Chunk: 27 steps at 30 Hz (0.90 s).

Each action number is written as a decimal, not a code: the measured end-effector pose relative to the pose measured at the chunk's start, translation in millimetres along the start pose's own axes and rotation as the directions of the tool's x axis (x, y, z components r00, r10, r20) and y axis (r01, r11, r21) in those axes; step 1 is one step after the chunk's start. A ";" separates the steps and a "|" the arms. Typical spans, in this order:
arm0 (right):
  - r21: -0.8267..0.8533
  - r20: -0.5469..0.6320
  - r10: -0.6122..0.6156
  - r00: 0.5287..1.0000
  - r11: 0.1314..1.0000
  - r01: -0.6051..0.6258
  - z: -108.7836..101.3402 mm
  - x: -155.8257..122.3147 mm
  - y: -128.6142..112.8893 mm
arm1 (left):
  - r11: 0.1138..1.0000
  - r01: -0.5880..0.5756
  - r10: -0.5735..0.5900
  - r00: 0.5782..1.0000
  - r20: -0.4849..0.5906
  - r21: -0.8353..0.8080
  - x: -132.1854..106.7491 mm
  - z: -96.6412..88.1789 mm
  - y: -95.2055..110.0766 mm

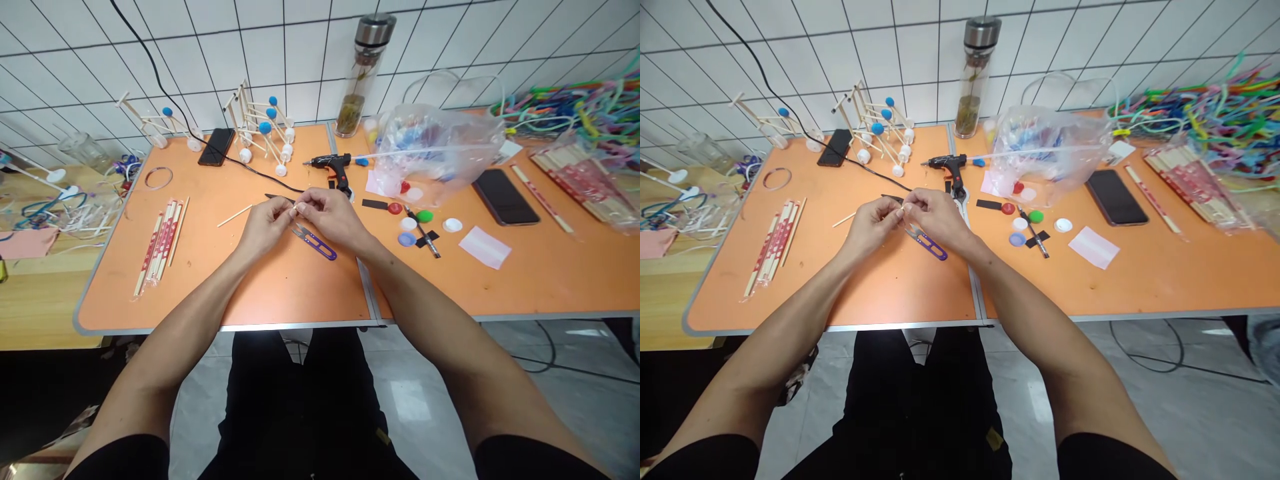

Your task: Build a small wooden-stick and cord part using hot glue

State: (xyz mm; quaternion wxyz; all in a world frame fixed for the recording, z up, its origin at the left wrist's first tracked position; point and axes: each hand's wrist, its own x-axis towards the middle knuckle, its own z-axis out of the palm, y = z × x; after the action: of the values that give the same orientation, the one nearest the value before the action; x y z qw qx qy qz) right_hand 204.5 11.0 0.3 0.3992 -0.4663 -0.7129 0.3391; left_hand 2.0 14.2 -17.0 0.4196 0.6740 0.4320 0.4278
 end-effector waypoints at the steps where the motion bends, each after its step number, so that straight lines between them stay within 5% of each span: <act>1: -0.045 0.003 0.001 1.000 0.999 -0.001 -6.1 0.7 -1.4 | 0.998 0.038 -0.038 0.999 -0.009 -0.054 -0.1 0.8 2.1; 5: -0.418 -0.210 0.001 0.978 0.904 -0.091 -56.0 0.6 1.8 | 0.953 0.176 -0.202 0.976 -0.085 -0.247 1.9 2.1 11.1; 10: -0.676 -0.351 0.243 0.904 0.603 -0.424 -110.4 -6.0 23.5 | 0.923 0.212 -0.270 0.951 -0.147 -0.322 6.9 -0.8 11.5; 14: -0.761 -0.368 0.339 0.866 0.426 -0.489 -112.7 -7.0 33.8 | 0.934 0.185 -0.261 0.937 -0.232 -0.304 8.0 -3.0 7.8; 18: -0.824 -0.347 0.376 0.859 0.315 -0.470 -102.8 -6.6 37.4 | 0.918 0.274 -0.348 0.904 -0.250 -0.285 8.0 -5.4 7.2; 27: -0.834 -0.319 0.417 0.851 0.304 -0.461 -96.9 -2.9 45.0 | 0.926 0.249 -0.314 0.926 -0.208 -0.285 6.9 -6.6 3.7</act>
State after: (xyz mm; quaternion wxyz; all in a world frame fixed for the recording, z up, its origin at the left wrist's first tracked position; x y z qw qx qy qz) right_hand 308.7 34.1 4.8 0.0007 -0.7863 -0.6178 -0.0009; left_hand -1.5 21.0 -10.3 0.5019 0.4860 0.5161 0.4956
